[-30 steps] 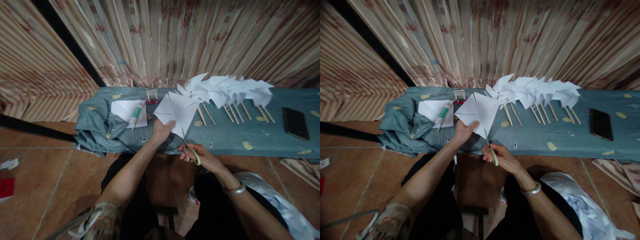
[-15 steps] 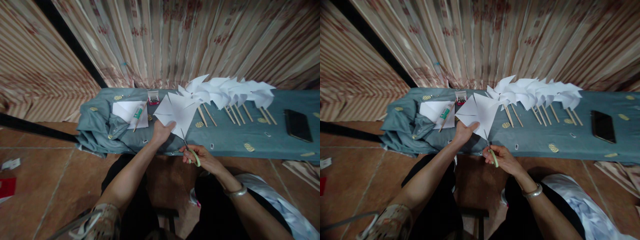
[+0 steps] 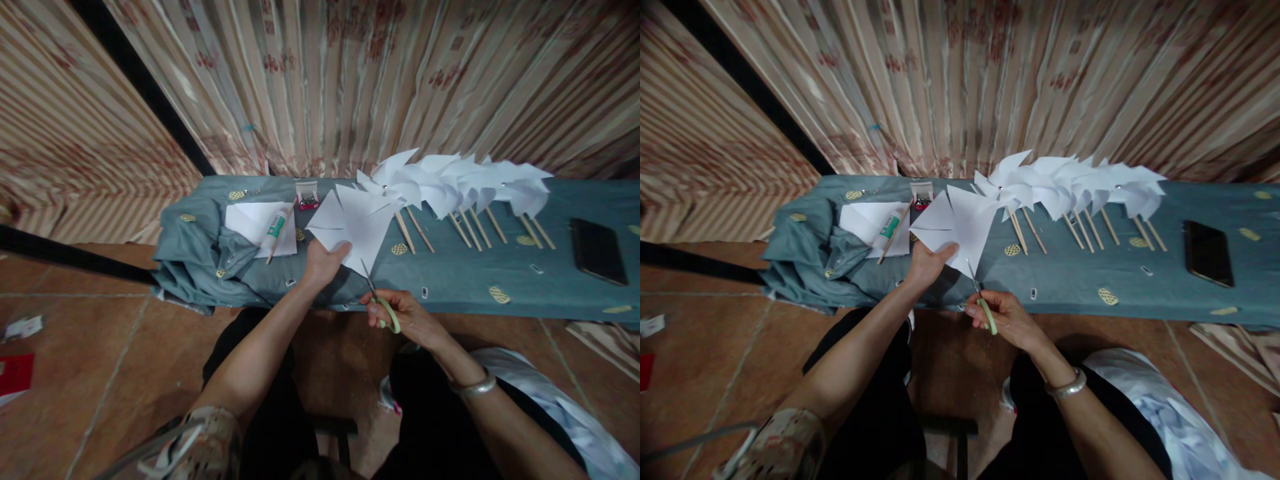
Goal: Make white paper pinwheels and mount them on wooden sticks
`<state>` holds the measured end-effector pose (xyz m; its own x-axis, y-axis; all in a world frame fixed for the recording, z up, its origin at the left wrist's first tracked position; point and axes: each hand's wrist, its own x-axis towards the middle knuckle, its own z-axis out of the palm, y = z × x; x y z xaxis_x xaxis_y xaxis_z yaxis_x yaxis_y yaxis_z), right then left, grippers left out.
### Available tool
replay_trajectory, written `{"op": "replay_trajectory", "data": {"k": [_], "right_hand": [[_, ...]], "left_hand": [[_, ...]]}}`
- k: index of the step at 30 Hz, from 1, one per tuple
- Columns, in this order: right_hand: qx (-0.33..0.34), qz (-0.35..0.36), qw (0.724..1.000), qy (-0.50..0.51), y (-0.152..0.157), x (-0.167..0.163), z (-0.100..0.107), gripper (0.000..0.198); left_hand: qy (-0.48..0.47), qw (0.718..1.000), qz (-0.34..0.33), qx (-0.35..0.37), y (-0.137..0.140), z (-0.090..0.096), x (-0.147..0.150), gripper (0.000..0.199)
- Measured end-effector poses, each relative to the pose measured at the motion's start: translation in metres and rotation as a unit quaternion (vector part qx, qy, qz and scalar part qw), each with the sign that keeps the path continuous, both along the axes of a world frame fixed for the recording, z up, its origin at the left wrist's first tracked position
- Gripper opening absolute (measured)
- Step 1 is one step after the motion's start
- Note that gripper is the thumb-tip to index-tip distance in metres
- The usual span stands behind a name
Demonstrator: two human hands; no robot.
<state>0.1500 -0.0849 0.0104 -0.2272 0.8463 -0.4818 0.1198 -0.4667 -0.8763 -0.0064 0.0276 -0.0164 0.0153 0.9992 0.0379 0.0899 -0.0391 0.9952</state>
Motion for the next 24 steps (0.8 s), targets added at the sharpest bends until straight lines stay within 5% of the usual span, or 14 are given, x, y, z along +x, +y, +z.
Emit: {"op": "replay_trajectory", "data": {"k": [24], "right_hand": [[0.026, -0.018, 0.999, -0.004, -0.0007, -0.0006, -0.0066, 0.052]], "left_hand": [[-0.012, 1.000, -0.007, -0.011, -0.0024, -0.0028, 0.0017, 0.025]]}}
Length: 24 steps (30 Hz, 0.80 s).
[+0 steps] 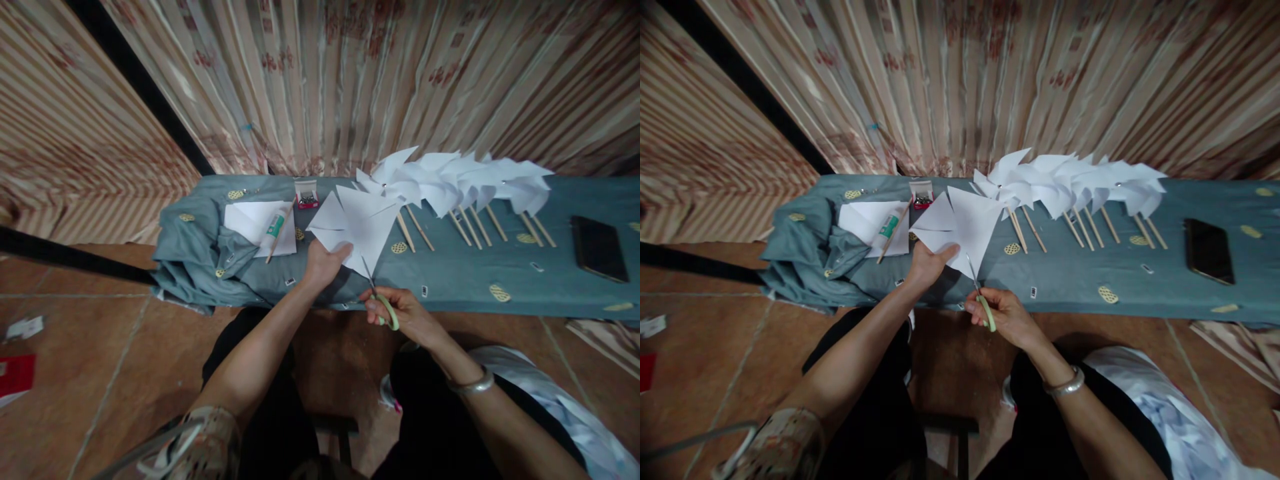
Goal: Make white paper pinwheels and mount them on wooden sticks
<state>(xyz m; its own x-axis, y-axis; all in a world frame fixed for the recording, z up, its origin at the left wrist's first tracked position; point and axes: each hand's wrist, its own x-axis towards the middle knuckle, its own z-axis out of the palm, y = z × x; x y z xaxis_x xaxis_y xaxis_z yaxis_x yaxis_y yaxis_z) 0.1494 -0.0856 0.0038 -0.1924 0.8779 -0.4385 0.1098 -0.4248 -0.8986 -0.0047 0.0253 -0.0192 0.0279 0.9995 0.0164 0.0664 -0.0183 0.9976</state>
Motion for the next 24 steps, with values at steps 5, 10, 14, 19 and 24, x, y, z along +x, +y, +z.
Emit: {"op": "replay_trajectory", "data": {"k": [5, 10, 14, 19, 24], "right_hand": [[-0.001, -0.009, 1.000, 0.017, -0.0002, -0.0008, -0.0037, 0.051], [-0.007, -0.019, 1.000, 0.024, -0.0004, -0.0023, -0.0051, 0.050], [0.005, -0.016, 1.000, 0.027, -0.0007, -0.0018, -0.0077, 0.047], [0.012, -0.024, 0.999, 0.022, 0.0000, -0.0014, -0.0077, 0.046], [0.015, -0.028, 0.999, 0.016, 0.0008, -0.0026, -0.0037, 0.046]], "left_hand": [[-0.004, 1.000, 0.005, 0.000, 0.0002, 0.0026, -0.0002, 0.026], [-0.006, 1.000, 0.005, -0.004, 0.0006, 0.0031, -0.0002, 0.027], [-0.003, 1.000, 0.006, -0.001, 0.0000, 0.0028, 0.0002, 0.024], [-0.011, 1.000, 0.000, -0.011, -0.0029, 0.0047, 0.0023, 0.025], [-0.022, 1.000, -0.007, -0.021, -0.0040, 0.0050, 0.0035, 0.024]]}}
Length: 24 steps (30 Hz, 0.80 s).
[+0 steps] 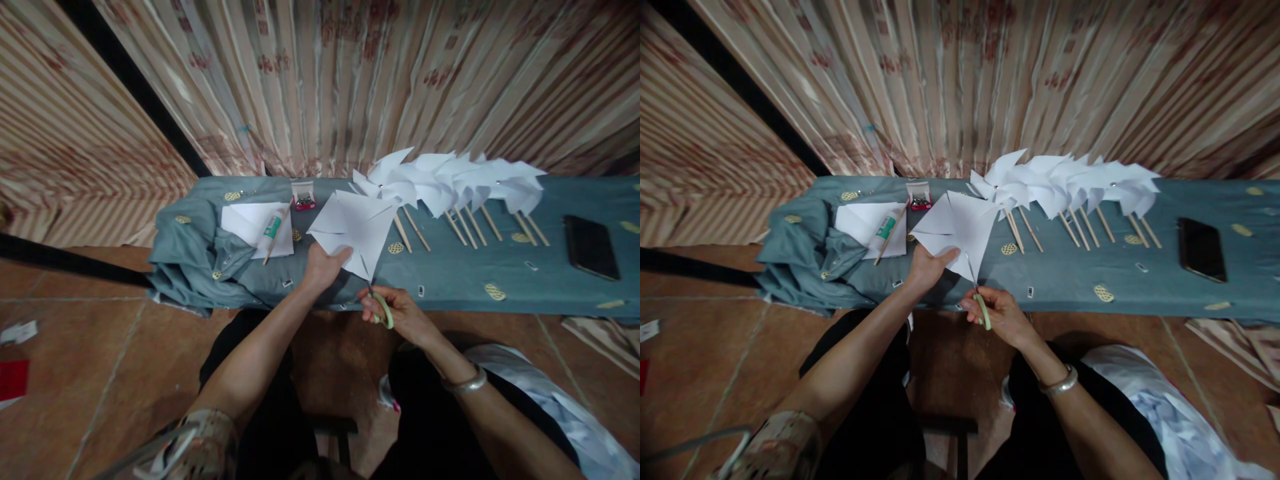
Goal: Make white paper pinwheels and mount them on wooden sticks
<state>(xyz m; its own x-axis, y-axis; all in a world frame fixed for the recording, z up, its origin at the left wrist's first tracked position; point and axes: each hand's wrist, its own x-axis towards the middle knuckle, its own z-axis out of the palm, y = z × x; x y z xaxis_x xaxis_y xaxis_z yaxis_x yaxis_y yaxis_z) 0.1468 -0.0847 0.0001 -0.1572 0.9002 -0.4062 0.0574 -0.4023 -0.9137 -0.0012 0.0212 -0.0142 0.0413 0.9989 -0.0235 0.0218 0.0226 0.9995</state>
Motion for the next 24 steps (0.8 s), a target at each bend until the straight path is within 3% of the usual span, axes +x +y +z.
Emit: {"op": "replay_trajectory", "data": {"k": [24], "right_hand": [[0.016, -0.015, 1.000, 0.001, -0.0019, -0.0025, -0.0084, 0.045]], "left_hand": [[0.023, 0.999, -0.023, -0.003, -0.0025, -0.0044, 0.0013, 0.025]]}}
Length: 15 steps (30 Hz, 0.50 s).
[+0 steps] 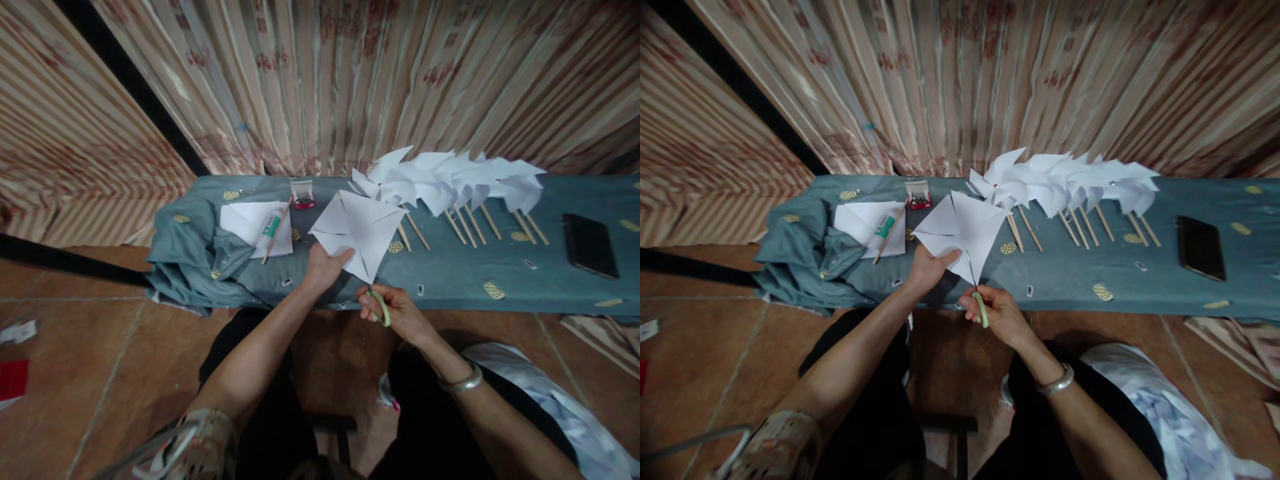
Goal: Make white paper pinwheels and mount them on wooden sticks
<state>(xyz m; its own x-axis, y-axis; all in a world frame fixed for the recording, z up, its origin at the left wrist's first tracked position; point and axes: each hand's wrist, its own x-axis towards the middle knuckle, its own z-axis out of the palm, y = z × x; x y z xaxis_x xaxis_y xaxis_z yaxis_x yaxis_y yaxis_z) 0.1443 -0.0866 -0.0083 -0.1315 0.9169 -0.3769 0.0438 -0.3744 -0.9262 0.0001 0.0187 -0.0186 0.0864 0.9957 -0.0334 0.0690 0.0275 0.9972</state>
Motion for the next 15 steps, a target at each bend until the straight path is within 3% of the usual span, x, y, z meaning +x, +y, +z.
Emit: {"op": "replay_trajectory", "data": {"k": [15], "right_hand": [[0.003, -0.014, 1.000, -0.007, 0.0006, -0.0044, 0.0048, 0.047]], "left_hand": [[-0.007, 1.000, 0.001, -0.013, -0.0014, 0.0029, -0.0008, 0.025]]}}
